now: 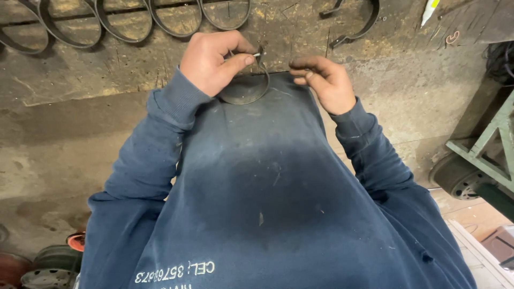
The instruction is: The person assembles metal pipe clamp brackets at a workbench. They pick up a clamp bracket, insert a bolt through its mounting holes, thread a nut onto the bolt by hand, and place the assembled clamp onto a rod with the other finished clamps, repeating this for successive brackets.
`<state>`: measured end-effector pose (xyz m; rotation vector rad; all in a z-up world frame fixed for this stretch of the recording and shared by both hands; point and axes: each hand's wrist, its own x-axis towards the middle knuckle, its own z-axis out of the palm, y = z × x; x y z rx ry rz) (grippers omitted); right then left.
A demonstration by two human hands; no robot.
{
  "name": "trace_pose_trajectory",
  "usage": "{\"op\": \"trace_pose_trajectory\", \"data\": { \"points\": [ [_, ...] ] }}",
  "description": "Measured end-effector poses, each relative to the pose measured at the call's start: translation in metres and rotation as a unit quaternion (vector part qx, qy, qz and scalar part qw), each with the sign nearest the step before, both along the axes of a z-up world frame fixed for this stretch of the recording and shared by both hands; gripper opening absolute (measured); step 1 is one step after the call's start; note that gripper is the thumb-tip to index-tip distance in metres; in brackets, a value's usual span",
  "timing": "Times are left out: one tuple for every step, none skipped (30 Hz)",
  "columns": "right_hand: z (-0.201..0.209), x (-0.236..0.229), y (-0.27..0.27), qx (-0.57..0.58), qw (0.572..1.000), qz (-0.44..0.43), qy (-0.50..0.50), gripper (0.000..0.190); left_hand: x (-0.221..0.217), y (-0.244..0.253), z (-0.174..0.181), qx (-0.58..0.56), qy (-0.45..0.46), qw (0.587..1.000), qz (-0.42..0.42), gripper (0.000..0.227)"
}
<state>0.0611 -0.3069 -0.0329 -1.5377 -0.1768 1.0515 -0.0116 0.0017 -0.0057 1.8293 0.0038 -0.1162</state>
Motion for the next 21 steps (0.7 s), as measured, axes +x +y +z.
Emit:
{"op": "trace_pose_trajectory", "data": {
  "points": [
    [-0.001, -0.003, -0.001, -0.003, 1.0, -0.01, 0.008, 0.032, 0.0, 0.001, 0.002, -0.006, 0.006, 1.0, 0.001, 0.014],
    [0.001, -0.004, 0.003, -0.002, 1.0, -0.012, 0.008, 0.032, 0.001, 0.0, 0.003, -0.006, 0.006, 1.0, -0.001, 0.014],
    [0.003, -0.005, 0.008, 0.004, 1.0, -0.001, -0.012, 0.03, 0.002, -0.001, 0.005, -0.006, 0.011, 1.0, -0.006, 0.014],
    [0.006, -0.006, 0.012, 0.011, 0.999, 0.009, -0.032, 0.028, 0.004, -0.002, 0.006, -0.006, 0.017, 1.0, -0.012, 0.014],
    [0.01, -0.007, 0.022, 0.01, 0.999, 0.006, -0.032, 0.028, 0.005, -0.003, 0.006, -0.006, 0.016, 1.0, -0.015, 0.014],
    [0.013, -0.008, 0.032, -0.011, 0.997, 0.025, -0.075, 0.03, 0.005, -0.004, 0.007, -0.006, 0.027, 0.999, -0.016, 0.014],
    [0.017, -0.009, 0.042, -0.033, 0.992, 0.043, -0.117, 0.032, 0.005, -0.004, 0.007, -0.007, 0.038, 0.999, -0.017, 0.014],
    [0.017, -0.011, 0.05, -0.032, 0.992, 0.042, -0.118, 0.032, 0.004, -0.005, 0.006, -0.006, 0.037, 0.999, -0.017, 0.014],
    [0.017, -0.013, 0.059, 0.01, 0.993, 0.012, -0.12, 0.036, 0.003, -0.005, 0.005, -0.007, 0.026, 1.0, -0.016, 0.013],
    [0.017, -0.014, 0.067, 0.052, 0.991, -0.018, -0.122, 0.043, 0.003, -0.005, 0.004, -0.009, 0.014, 1.0, -0.015, 0.013],
    [0.012, -0.014, 0.068, 0.053, 0.991, -0.018, -0.123, 0.043, 0.003, -0.005, 0.005, -0.008, 0.013, 1.0, -0.015, 0.013],
    [0.007, -0.014, 0.07, 0.106, 0.988, -0.041, -0.1, 0.047, 0.001, -0.005, 0.005, -0.005, 0.0, 1.0, -0.013, 0.013],
    [0.003, -0.014, 0.071, 0.16, 0.982, -0.064, -0.075, 0.051, 0.0, -0.005, 0.005, -0.001, -0.012, 1.0, -0.011, 0.012],
    [0.003, -0.013, 0.071, 0.16, 0.982, -0.062, -0.076, 0.051, 0.0, -0.007, 0.005, -0.001, -0.013, 1.0, -0.01, 0.012],
    [0.004, -0.012, 0.07, 0.165, 0.983, -0.051, -0.06, 0.055, 0.0, -0.007, 0.005, -0.019, -0.022, 1.0, -0.009, 0.012],
    [0.005, -0.011, 0.071, 0.17, 0.984, -0.039, -0.045, 0.058, 0.0, -0.008, 0.006, -0.037, -0.031, 0.999, -0.008, 0.012],
    [0.007, -0.012, 0.071, 0.17, 0.984, -0.037, -0.045, 0.058, 0.0, -0.008, 0.008, -0.037, -0.032, 0.999, -0.006, 0.012],
    [0.009, -0.013, 0.072, 0.192, 0.98, -0.051, -0.006, 0.061, 0.0, -0.009, 0.01, -0.03, -0.015, 0.999, -0.002, 0.012],
    [0.01, -0.014, 0.073, 0.214, 0.974, -0.065, 0.033, 0.063, 0.0, -0.009, 0.012, -0.023, 0.002, 1.0, 0.002, 0.013],
    [0.016, -0.014, 0.076, 0.213, 0.974, -0.062, 0.035, 0.063, -0.001, -0.009, 0.011, -0.024, 0.003, 1.0, 0.005, 0.013],
    [0.021, -0.014, 0.079, 0.218, 0.969, -0.076, 0.092, 0.067, -0.002, -0.009, 0.01, -0.017, -0.002, 1.0, 0.006, 0.012]
  ]
}}
